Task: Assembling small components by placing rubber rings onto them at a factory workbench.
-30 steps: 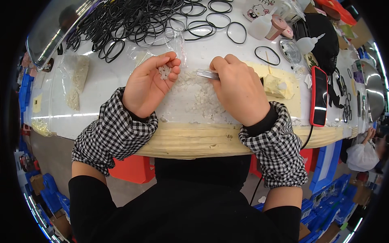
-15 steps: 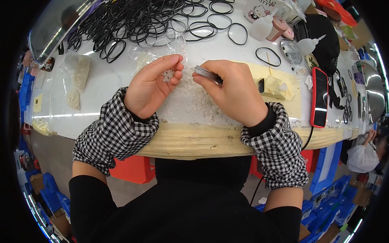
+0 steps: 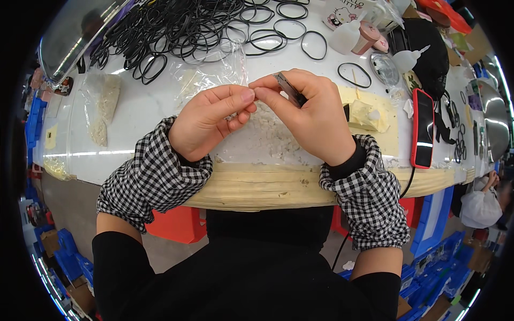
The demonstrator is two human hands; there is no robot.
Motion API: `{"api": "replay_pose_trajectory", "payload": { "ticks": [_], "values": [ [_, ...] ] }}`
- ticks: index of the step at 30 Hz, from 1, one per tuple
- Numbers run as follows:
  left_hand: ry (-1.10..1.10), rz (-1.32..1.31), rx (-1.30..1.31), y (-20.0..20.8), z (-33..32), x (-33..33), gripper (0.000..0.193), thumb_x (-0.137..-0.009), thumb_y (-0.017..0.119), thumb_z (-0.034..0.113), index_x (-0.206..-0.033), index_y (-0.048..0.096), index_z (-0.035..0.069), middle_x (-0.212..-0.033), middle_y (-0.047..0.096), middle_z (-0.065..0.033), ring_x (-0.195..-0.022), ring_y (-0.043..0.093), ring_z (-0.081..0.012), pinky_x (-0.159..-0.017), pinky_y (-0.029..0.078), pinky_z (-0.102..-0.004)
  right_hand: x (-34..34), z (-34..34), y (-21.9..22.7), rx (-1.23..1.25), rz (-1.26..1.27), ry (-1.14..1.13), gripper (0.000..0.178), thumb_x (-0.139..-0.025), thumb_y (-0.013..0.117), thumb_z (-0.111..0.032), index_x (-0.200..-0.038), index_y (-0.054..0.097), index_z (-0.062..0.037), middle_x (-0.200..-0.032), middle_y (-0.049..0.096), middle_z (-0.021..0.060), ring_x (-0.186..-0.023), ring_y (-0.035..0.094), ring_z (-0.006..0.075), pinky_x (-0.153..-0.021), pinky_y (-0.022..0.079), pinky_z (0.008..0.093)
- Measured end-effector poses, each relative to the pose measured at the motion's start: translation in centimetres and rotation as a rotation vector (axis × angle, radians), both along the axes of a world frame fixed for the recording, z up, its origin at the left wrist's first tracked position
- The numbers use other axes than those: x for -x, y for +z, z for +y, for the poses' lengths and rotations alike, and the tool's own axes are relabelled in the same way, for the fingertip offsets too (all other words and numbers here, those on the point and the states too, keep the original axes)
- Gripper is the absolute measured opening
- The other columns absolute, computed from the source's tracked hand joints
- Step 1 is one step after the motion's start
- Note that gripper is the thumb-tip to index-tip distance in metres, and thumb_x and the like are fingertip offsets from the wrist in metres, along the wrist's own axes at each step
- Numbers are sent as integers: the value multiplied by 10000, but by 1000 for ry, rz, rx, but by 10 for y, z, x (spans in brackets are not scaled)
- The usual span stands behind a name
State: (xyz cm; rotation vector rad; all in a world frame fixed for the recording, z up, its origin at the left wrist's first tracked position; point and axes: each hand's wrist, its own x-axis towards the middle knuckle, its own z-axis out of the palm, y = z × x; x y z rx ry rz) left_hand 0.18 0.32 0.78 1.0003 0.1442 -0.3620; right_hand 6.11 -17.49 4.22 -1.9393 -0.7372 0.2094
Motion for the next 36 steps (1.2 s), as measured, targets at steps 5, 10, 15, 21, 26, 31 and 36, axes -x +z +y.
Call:
{"api": "replay_pose_trajectory", "payload": {
  "ticks": [5,10,15,21,26,31,36],
  "values": [
    [17,-18,0,0,1,0,182,-913,572,209,-953,600,33,-820,593,18,-684,498,-36,-619,413,-158,-1,-1,-5,-23,-19,8,167,-798,666,-108,-926,682,-2,-614,527,23,-530,388,68,-482,303,234],
    [8,-34,-63,0,0,1,195,-922,557,232,-944,602,43,-798,586,24,-680,496,-32,-604,398,-155,0,-1,-3,-11,-62,-7,150,-786,672,-101,-897,681,-1,-603,504,17,-513,363,69,-473,289,235],
    [-50,-17,-24,-1,2,2,200,-930,543,245,-930,601,54,-786,578,34,-679,495,-33,-608,398,-154,0,-1,3,6,13,24,127,-779,679,-105,-852,664,-2,-632,521,2,-507,353,65,-464,281,221],
    [-4,-33,-42,0,0,3,191,-935,536,218,-953,604,41,-808,586,26,-694,502,-35,-627,414,-161,2,0,3,21,-144,27,83,-766,662,-43,-828,622,-4,-711,561,36,-513,427,92,-468,336,224],
    [0,-47,-27,4,1,1,189,-932,540,198,-967,605,24,-829,594,15,-702,501,-36,-643,422,-162,0,2,-4,-28,-412,28,131,-720,618,53,-836,623,-7,-754,589,74,-554,519,142,-489,390,235],
    [-19,-29,41,2,0,0,183,-934,535,189,-968,601,22,-831,589,11,-709,496,-40,-649,424,-167,4,3,-3,-64,-388,31,181,-714,617,64,-875,648,-14,-777,609,56,-565,516,110,-485,386,218],
    [-22,-92,142,-2,3,1,164,-912,571,174,-964,611,24,-833,599,2,-718,526,-46,-659,444,-170,8,4,3,-78,-261,30,114,-764,653,13,-874,656,-18,-778,614,31,-549,474,49,-463,361,182]
  ]
}}
